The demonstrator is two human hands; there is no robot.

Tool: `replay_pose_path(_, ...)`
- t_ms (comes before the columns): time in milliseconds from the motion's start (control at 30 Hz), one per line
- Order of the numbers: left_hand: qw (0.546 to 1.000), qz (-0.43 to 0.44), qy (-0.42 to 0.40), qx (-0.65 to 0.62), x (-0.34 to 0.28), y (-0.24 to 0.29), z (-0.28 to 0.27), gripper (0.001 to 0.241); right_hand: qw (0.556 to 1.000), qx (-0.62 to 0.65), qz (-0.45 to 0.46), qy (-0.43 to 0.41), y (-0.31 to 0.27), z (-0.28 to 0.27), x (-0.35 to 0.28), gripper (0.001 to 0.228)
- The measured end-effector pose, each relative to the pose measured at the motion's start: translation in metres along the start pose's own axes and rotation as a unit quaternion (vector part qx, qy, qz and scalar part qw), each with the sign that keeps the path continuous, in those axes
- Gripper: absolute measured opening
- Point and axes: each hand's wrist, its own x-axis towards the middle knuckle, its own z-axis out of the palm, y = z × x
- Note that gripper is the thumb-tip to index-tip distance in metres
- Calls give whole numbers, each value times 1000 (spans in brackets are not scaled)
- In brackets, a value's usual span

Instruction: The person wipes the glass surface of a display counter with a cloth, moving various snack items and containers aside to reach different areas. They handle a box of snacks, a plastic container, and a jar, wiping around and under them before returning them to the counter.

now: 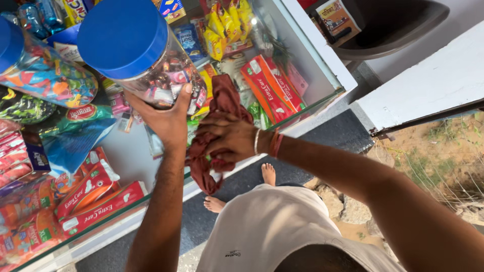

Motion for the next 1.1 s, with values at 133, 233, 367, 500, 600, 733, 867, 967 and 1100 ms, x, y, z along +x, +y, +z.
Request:
replay_pose_path(133,1000,9,-21,-6,-2,-2,16,108,999,-17,39,-15,25,-28,-36,38)
replay_pose_path(233,999,-1,-32,-40,-10,1,30,106,997,-35,74,-7,40,-44,-63,42)
replay_pose_path(367,996,-17,-49,-71,-23,5,49,103,982,-74,174,8,55,-74,-100,43)
replay_pose_path(500,994,-30,-80,-66,-32,4,69,103,955,-163,234,85,57,-112,-130,43)
replay_pose_path(600,994,-35,-90,-48,-39,2,88,107,908,-138,346,189,51,-138,-139,52)
replay_pose_path(733,993,-3,-117,-34,-50,-4,110,113,841,-84,433,313,41,-155,-126,59)
replay_pose_path(867,986,-23,-147,-69,-61,-12,127,117,859,-259,324,298,32,-169,-103,78)
replay_pose_path(967,983,-7,-170,-74,-61,-15,133,122,862,-274,308,295,25,-175,-84,83)
replay_pose_path(1100,980,81,-183,-6,-50,-7,125,132,859,-317,312,254,11,-185,-66,79)
